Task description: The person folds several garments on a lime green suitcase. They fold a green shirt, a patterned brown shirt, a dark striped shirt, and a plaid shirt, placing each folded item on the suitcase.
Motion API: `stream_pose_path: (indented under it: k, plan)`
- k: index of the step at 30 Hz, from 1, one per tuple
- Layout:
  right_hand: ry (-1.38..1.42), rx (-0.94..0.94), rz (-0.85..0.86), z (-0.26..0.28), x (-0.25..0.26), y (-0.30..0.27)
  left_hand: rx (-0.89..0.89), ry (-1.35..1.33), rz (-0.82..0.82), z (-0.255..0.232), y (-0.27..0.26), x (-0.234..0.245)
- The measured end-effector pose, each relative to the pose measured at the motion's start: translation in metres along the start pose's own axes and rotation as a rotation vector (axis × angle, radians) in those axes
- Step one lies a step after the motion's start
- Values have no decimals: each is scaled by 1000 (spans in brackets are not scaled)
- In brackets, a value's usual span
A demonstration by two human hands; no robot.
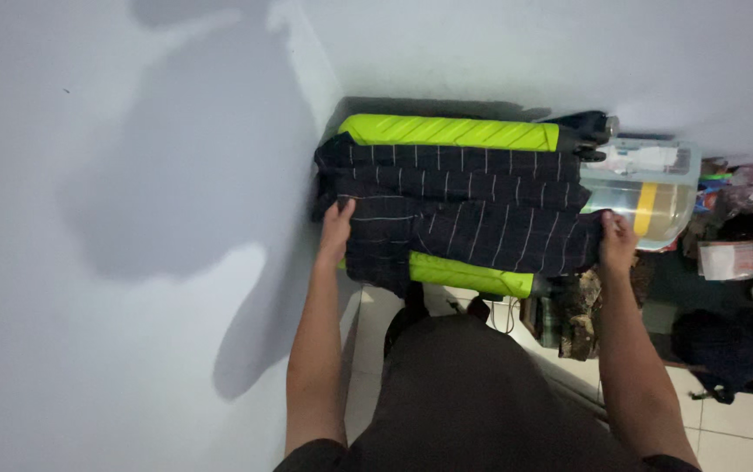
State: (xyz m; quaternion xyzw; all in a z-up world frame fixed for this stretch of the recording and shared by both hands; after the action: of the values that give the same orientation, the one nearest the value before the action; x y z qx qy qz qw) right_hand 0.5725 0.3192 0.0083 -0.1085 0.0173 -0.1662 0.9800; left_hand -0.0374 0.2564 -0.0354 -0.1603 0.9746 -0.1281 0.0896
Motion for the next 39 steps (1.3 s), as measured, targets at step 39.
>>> stream_pose_path:
  k: [39]
  plan:
    - [-117, -723, 709, -89, -235, -206, 303, -871, 22, 33, -2, -36]
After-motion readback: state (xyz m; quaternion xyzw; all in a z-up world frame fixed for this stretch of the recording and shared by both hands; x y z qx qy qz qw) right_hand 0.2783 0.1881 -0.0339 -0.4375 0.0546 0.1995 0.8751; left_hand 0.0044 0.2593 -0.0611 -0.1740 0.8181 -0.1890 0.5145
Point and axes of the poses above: each hand's wrist, its own y-axis towards the middle knuckle, its own x-axis out of the back of the hand, z = x × y, the point moved 8 cm from there along y, towards the middle knuckle, and after that the axes turned 6 degrees about -x, right-handed, at the moved point
